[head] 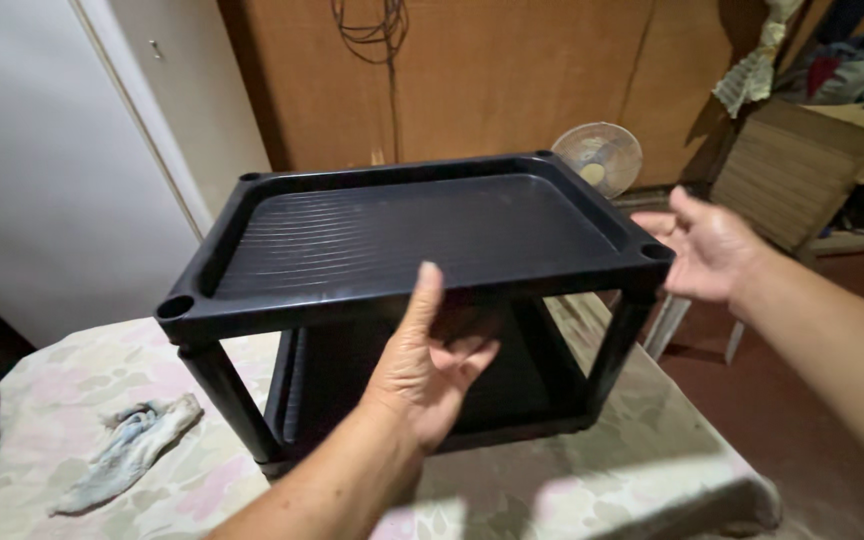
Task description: The person wipes the top surface of a small black plastic stool with a white cloth, then removes the top tray and detaches the four legs. The stool is left disassembled with the tray and legs separated on the table.
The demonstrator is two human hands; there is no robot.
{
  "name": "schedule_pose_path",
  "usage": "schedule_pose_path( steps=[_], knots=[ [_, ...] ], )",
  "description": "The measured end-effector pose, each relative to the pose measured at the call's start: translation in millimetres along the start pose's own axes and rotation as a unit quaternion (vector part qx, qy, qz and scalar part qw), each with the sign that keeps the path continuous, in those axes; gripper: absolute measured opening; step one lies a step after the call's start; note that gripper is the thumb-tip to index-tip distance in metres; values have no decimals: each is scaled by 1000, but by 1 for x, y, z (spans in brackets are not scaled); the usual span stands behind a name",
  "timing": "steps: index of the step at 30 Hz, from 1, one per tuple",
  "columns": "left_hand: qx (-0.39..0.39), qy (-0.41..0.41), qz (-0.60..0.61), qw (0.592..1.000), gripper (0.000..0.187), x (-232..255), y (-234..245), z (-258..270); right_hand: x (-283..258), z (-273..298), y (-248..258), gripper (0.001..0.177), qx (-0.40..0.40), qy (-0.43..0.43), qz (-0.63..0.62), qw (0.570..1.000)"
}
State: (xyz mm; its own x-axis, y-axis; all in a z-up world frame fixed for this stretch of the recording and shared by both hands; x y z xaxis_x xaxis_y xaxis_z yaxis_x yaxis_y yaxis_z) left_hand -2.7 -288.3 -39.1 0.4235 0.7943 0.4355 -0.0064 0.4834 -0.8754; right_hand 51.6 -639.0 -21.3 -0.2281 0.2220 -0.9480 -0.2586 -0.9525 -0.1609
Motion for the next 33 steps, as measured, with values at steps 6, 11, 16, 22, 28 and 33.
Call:
schedule_pose_path(
  steps=[6, 11, 16, 22, 28, 33],
  knots=[
    [-34, -89, 112, 989, 44, 25, -5, -18, 6, -64, -15, 78, -14, 6, 29, 999],
    [-26, -86, 136, 987, 18, 36, 2, -36, -24, -69, -54, 72, -359, 55, -90, 927],
    [38, -57, 108, 992, 15, 29, 14, -44, 18, -75, -28, 68, -109, 15, -31, 993],
    [11, -53, 99, 994, 19, 35, 12, -36, 27, -66, -68, 67, -120, -4, 9, 993],
    [-47, -18, 88, 995, 26, 38, -12, -30, 22, -59, -85, 67, -137, 21, -15, 990],
    [-14, -6, 89, 996, 23, 25, -8, -24, 19, -22, -90, 66, -147, 40, -65, 986]
  ],
)
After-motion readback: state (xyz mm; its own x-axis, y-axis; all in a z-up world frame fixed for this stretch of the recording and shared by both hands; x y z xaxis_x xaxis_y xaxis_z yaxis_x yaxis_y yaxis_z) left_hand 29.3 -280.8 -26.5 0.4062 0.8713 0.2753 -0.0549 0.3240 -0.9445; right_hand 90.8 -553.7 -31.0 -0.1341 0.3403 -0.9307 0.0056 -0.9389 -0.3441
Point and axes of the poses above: each hand's wrist, its own z-axis away from the middle knuckle, its own y-axis out of the back of the hand, x = y × z, the point moved 8 cm from there along -z, towards the middle knuckle, and after that the axes turned 9 degrees about z, right-handed, at the moved point
